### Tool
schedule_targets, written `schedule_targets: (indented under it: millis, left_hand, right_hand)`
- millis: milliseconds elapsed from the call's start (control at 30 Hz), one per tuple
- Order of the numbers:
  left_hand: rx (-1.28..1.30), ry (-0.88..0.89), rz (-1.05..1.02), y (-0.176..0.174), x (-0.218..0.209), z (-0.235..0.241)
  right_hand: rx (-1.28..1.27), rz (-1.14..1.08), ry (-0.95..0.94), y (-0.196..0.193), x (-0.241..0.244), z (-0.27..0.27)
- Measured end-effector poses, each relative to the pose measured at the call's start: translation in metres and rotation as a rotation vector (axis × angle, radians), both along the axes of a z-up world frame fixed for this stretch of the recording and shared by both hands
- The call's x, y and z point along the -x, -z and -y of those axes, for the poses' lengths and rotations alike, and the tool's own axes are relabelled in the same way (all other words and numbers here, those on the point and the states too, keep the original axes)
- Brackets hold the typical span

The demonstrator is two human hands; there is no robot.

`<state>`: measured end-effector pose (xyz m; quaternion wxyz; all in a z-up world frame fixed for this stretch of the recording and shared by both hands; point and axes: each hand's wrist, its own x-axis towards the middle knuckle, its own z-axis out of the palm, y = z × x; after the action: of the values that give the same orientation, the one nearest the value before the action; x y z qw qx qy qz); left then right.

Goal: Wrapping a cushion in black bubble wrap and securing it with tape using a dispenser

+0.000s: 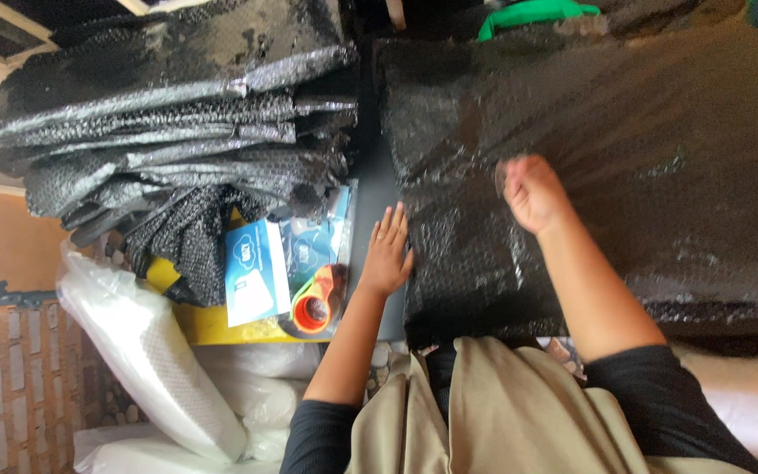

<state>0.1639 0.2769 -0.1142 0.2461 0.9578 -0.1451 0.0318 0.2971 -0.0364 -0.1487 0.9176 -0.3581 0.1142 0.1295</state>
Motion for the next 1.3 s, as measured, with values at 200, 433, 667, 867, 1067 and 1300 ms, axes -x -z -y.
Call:
schedule_targets:
  millis: [200, 433, 667, 867, 1067, 1300]
  left_hand:
    - [0.031, 0.131, 0.120, 0.054, -0.009, -0.017]
    - [0.702, -0.103, -0.168, 0.090, -0.023, -0.018]
    - [0.918, -0.554, -0.238, 0.052, -0.035, 0.017]
    - [1.042, -0.503, -0.061, 0.075, -0.032, 0.012]
    - [1.312, -0.433, -0.164, 0.062, -0.031, 0.024]
    - [1.405, -0.383, -0.226, 0.030, -0.031, 0.022]
  right_hand:
    - [-0.202, 0.095, -0.134, 0.042, 0.018, -0.017]
    - [-0.153, 0.161, -0.100, 0.042, 0.025, -0.038]
    - [0.012, 0.163, -0.024, 0.027, 0.031, -0.064]
    - [0.061, 0.089, 0.010, 0.002, 0.029, -0.073]
    - [0.243, 0.070, -0.038, -0.048, 0.035, -0.132]
    - [0.473, 0.126, -0.034, -0.042, 0.035, -0.168]
